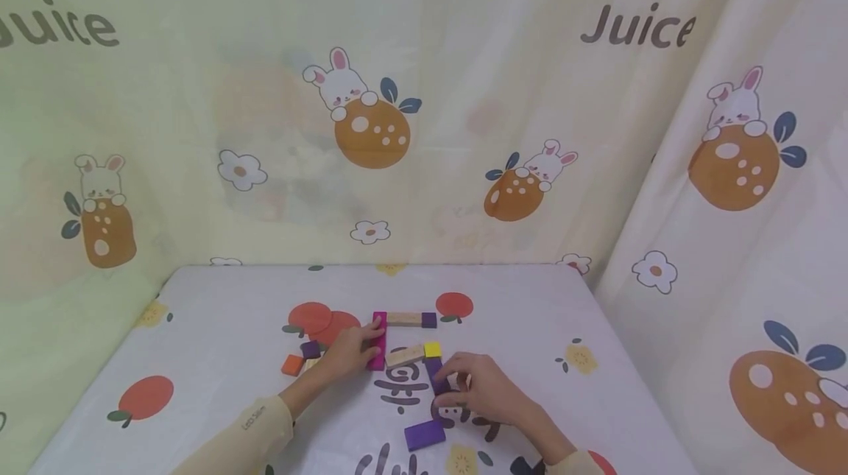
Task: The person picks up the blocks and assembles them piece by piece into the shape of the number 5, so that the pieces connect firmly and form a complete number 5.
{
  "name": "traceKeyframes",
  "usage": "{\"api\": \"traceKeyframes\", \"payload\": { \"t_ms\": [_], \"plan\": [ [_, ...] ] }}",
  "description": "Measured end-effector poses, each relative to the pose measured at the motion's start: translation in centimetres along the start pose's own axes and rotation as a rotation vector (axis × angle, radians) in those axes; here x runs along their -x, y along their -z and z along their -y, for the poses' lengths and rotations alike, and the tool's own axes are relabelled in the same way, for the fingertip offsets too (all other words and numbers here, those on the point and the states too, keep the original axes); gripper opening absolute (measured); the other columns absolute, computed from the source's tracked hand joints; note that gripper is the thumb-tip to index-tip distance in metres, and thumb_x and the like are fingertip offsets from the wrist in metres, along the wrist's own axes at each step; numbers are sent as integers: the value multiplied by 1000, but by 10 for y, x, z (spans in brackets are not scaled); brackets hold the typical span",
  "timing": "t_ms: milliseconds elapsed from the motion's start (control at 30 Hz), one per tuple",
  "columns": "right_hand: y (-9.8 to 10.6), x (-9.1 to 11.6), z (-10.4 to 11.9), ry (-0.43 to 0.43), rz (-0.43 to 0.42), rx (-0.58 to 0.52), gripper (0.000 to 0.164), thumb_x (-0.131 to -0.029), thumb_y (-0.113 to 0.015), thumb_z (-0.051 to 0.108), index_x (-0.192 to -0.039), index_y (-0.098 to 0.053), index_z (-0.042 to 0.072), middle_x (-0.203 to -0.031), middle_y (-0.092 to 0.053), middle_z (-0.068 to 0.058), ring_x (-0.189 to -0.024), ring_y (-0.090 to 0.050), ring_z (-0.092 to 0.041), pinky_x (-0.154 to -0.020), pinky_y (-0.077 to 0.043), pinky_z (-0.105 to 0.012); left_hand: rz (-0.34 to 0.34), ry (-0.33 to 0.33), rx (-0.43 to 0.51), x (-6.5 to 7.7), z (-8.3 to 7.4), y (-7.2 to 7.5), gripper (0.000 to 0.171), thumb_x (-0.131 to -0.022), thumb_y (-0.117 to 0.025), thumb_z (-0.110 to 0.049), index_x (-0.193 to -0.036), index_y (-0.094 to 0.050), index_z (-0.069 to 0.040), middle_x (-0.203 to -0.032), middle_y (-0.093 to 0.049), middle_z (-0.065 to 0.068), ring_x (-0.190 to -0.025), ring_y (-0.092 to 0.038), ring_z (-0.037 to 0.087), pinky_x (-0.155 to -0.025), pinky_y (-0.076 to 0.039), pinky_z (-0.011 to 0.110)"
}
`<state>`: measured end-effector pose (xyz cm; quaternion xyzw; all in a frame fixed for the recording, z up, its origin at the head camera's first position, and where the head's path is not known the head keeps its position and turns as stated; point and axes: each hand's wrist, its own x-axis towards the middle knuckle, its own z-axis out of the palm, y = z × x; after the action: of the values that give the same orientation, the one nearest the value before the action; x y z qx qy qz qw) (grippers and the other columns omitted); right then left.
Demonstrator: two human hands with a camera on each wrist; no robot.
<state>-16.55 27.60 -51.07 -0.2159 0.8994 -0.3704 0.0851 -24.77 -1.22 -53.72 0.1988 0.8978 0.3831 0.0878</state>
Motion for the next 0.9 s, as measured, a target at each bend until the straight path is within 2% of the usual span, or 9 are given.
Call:
{"api": "traceKeyframes", "payload": {
  "t_ms": [133,233,433,633,900],
  "plan": [
    [8,-11,-9,46,-111,94,38,-92,-83,24,-125,-76,7,-127,-75,-10,-80,-58,0,-67,-53,-19,1,-1,1,-1,0,0,43,-101,-68,-6,-143,-62,2,-163,-48,19,-151,-45,45,-117,-45,56],
    [9,-21,-17,64,-134,145,40,-94,-81,19,-131,-73,6,-135,-73,-11,-80,-58,0,-67,-52,-19,-3,-5,1,0,0,0,42,-102,-68,-5,-143,-62,3,-163,-48,19,-151,-45,45,-118,-44,56],
    [2,-35,-29,7,-82,161,38,-96,-79,22,-132,-74,10,-143,-70,-9,-84,-57,0,-69,-52,-19,0,9,6,2,-1,-1,44,-101,-69,-6,-144,-62,1,-163,-48,18,-152,-44,46,-115,-47,57],
    [-6,-38,-34,-56,-13,186,40,-95,-81,27,-131,-76,12,-149,-67,-4,-86,-56,-2,-71,-50,-18,-2,-3,-9,3,-1,-2,43,-101,-68,-7,-143,-62,2,-163,-48,19,-151,-45,46,-116,-47,57],
    [-5,-41,-29,-54,4,249,43,-95,-80,29,-134,-74,12,-150,-66,-4,-81,-53,-4,-69,-46,-20,9,24,2,3,1,-1,46,-102,-68,-9,-147,-60,-2,-166,-46,16,-154,-42,44,-116,-47,57]
  ]
}}
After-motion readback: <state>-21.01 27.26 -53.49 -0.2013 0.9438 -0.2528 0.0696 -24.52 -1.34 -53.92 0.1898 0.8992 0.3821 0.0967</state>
